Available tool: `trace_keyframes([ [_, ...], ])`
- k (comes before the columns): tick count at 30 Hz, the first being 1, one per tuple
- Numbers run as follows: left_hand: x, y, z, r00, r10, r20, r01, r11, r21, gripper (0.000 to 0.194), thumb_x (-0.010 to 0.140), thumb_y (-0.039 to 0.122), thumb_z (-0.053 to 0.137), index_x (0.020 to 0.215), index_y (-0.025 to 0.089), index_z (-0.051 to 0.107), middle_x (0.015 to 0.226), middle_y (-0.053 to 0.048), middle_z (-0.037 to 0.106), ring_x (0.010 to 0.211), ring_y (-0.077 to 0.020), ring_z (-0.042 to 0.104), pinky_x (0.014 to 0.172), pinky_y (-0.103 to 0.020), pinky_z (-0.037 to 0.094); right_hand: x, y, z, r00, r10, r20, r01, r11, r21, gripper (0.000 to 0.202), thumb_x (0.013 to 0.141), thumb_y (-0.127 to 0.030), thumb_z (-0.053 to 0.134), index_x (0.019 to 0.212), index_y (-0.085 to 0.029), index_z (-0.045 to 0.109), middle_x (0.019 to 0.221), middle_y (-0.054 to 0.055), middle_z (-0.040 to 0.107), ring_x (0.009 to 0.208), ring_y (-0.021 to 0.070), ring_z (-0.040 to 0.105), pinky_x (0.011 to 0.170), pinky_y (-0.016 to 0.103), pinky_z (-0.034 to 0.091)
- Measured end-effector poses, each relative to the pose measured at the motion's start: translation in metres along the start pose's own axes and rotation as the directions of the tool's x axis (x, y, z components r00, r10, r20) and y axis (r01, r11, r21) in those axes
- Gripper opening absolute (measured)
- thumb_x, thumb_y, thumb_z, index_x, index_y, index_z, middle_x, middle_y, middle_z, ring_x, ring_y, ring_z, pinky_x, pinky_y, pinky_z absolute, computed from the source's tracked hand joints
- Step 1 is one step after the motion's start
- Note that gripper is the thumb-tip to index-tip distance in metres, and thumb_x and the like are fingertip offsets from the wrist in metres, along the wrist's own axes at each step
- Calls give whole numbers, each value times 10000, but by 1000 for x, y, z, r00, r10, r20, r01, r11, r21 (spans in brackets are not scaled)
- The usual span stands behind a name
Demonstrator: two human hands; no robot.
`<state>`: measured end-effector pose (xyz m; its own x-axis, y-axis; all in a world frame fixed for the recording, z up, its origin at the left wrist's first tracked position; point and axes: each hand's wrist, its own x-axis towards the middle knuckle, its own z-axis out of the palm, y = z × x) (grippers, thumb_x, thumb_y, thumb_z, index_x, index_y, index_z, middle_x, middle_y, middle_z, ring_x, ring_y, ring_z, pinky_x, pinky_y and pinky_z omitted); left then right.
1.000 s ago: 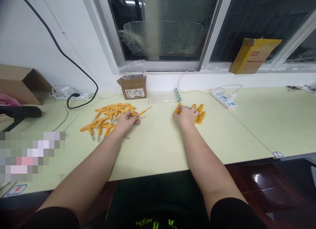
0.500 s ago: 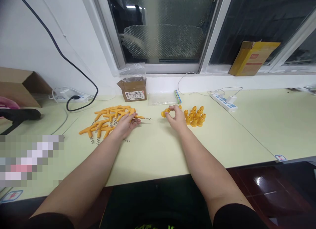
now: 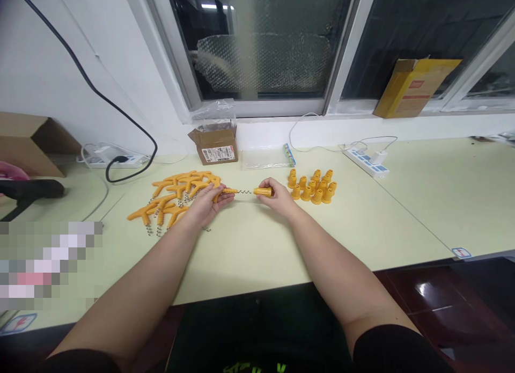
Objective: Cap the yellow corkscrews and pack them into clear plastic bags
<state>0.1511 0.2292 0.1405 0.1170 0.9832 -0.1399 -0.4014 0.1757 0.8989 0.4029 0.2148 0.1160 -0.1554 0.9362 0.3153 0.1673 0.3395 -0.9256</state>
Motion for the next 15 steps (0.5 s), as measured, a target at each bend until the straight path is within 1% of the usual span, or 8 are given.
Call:
trace_keyframes([
  [4, -2, -2, 2, 999, -9, 44, 7, 999, 35, 128, 870, 167, 729, 903, 154, 606, 863, -58, 739, 834, -182, 778, 928, -347, 620, 0, 3, 2, 999, 0, 44, -2, 999, 40, 292, 781, -266, 718, 1047, -215, 609, 991, 16, 648, 874, 172, 613, 809, 312, 482],
  [7, -4, -5, 5, 996, -20, 87, 15, 998, 60, 149, 845, 156, 733, 916, 159, 602, 888, -61, 755, 850, -181, 780, 918, -339, 622, 0, 6, 4, 998, -30, 47, 27, 998, 49, 300, 769, -239, 709, 1055, -212, 623, 1001, 22, 648, 898, 176, 610, 815, 309, 480],
  [11, -6, -8, 8, 991, -59, 124, 49, 995, 83, 208, 800, 151, 762, 907, 164, 584, 908, -63, 763, 853, -178, 783, 902, -327, 623, 1, 9, 7, 998, -52, 43, 50, 998, 47, 306, 767, -249, 728, 1057, -214, 636, 1009, 29, 652, 923, 186, 615, 827, 315, 493],
  [15, -8, -10, 11, 980, -92, 178, 78, 994, 82, 271, 775, 174, 792, 901, 179, 552, 914, -55, 759, 859, -192, 789, 872, -328, 627, 0, 8, 9, 997, -54, 61, 49, 996, 78, 299, 775, -266, 741, 1051, -214, 640, 1026, 35, 655, 914, 185, 624, 830, 323, 502],
])
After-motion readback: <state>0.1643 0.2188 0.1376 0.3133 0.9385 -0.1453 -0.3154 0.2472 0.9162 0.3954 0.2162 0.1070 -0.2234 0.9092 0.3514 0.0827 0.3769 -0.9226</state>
